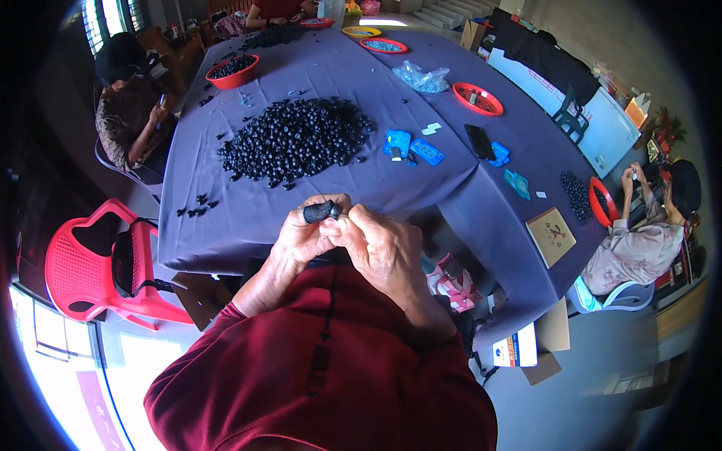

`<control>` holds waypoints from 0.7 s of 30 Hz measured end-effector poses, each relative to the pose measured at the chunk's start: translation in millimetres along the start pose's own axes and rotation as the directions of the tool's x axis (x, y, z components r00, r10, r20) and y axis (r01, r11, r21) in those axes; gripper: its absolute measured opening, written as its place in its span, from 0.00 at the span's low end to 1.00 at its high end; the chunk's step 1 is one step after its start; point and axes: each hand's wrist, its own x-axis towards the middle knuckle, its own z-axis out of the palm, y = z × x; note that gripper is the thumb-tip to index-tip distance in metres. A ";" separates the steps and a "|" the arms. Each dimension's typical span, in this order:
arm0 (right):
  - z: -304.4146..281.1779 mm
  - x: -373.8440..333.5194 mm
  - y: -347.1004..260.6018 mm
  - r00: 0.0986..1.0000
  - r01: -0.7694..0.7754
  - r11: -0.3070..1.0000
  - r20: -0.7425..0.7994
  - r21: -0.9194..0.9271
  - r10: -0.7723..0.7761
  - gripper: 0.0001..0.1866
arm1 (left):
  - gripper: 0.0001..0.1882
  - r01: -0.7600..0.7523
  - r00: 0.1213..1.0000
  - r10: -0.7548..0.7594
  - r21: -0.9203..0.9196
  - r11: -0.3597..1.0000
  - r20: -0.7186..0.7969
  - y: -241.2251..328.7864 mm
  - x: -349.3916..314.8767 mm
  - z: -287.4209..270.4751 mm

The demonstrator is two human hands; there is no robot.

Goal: The person picks up small components from a pile on the table and assembles them by fitting pieces together by hand.

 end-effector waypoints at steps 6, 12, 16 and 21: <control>-8.0 8.2 -24.8 0.998 -0.043 0.989 -0.041 0.141 0.050 0.09 | 0.21 0.004 0.997 -0.002 -0.029 1.000 0.074 2.6 -0.8 -1.5; -9.2 6.7 -24.4 0.999 -0.045 0.997 -0.023 0.057 0.046 0.09 | 0.22 0.024 0.992 -0.019 -0.044 0.999 0.126 2.1 -0.1 -5.8; -2.7 3.0 -14.3 0.998 -0.033 0.997 -0.041 0.067 0.036 0.09 | 0.22 0.039 0.995 -0.034 -0.044 0.998 0.095 3.3 0.0 -2.8; -0.9 3.6 -13.4 0.997 -0.020 0.997 -0.067 0.078 0.025 0.09 | 0.22 0.016 0.996 -0.020 0.043 0.999 0.093 4.4 -0.5 -4.4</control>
